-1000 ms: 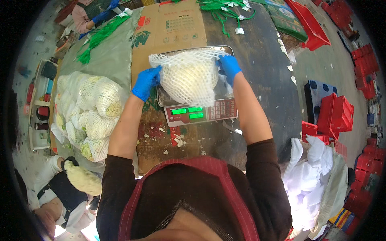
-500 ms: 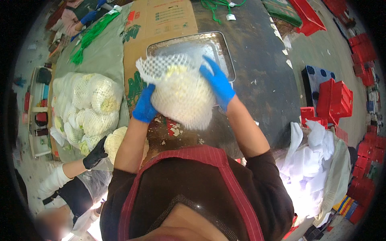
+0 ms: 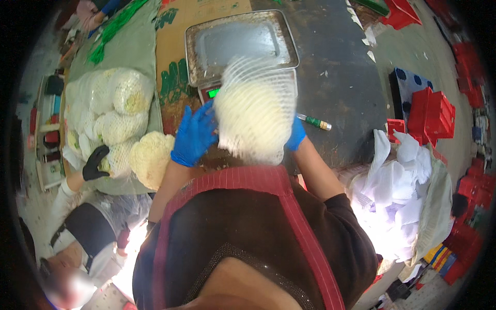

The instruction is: The person repeatedly picks up cauliflower heads, places them on a digital scale, and then removes them. The person also handles plastic bags and foam nets during the process.

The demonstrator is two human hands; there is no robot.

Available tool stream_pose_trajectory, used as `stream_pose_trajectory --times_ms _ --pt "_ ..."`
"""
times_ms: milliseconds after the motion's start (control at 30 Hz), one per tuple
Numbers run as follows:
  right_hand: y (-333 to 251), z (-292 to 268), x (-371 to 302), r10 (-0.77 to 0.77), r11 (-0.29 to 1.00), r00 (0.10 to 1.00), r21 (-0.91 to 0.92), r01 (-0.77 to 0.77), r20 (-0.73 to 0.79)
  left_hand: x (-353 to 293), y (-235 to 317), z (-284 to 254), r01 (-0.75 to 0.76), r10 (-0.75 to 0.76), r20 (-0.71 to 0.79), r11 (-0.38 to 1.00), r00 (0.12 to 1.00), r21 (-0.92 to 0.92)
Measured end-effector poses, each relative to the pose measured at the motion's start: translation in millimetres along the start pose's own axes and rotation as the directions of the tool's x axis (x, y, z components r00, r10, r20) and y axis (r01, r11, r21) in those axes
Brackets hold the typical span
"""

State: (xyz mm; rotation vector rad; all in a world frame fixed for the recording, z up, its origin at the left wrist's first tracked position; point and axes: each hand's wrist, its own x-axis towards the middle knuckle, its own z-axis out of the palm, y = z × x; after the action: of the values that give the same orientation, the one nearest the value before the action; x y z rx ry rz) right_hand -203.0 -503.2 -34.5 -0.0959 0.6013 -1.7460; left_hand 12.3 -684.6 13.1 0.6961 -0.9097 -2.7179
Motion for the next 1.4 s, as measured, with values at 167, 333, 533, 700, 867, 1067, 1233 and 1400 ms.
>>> stream_pose_trajectory --times_ms 167,333,533,700,867,1067,1233,1400 --pt "-56.2 -23.7 -7.3 -0.400 0.916 0.886 -0.076 0.394 -0.235 -58.8 33.5 -51.3 -0.362 0.356 -0.261 0.932 0.898 0.023" --pt "-137.5 -68.7 6.5 -0.631 0.773 0.693 -0.206 0.600 -0.350 -105.6 34.8 -77.3 -0.484 0.394 -0.397 0.861 0.829 -0.158" --pt "-176.7 -135.4 64.5 -0.664 0.747 0.619 -0.323 0.582 -0.420 -97.5 2.3 -72.2 -0.377 0.354 -0.376 0.926 0.856 0.014" --pt "-176.6 -145.6 87.5 -0.641 0.761 0.612 -0.489 0.427 -0.463 -52.1 -27.1 -58.5 -0.104 0.421 -0.460 0.815 0.782 0.570" --pt "-151.5 -121.9 44.5 -0.809 0.551 0.379 -0.805 0.220 -0.450 3.5 -86.2 -50.4 0.098 0.533 0.077 -0.292 0.842 0.951" --pt "-25.2 -82.6 -42.2 -0.391 0.283 0.908 -0.958 -0.037 -0.150 14.6 -89.8 -76.8 -0.011 0.517 0.033 -0.045 0.855 0.999" --pt "65.7 -56.3 -48.3 -0.038 -0.343 0.993 -0.935 0.090 0.110 -55.0 -71.9 -64.1 -0.043 0.689 -0.081 0.161 0.721 0.986" --pt "74.7 -57.8 -32.3 0.095 -0.459 0.988 -0.875 0.154 0.123 -189.2 -82.5 -75.0 0.084 0.888 -0.210 0.193 0.408 0.978"
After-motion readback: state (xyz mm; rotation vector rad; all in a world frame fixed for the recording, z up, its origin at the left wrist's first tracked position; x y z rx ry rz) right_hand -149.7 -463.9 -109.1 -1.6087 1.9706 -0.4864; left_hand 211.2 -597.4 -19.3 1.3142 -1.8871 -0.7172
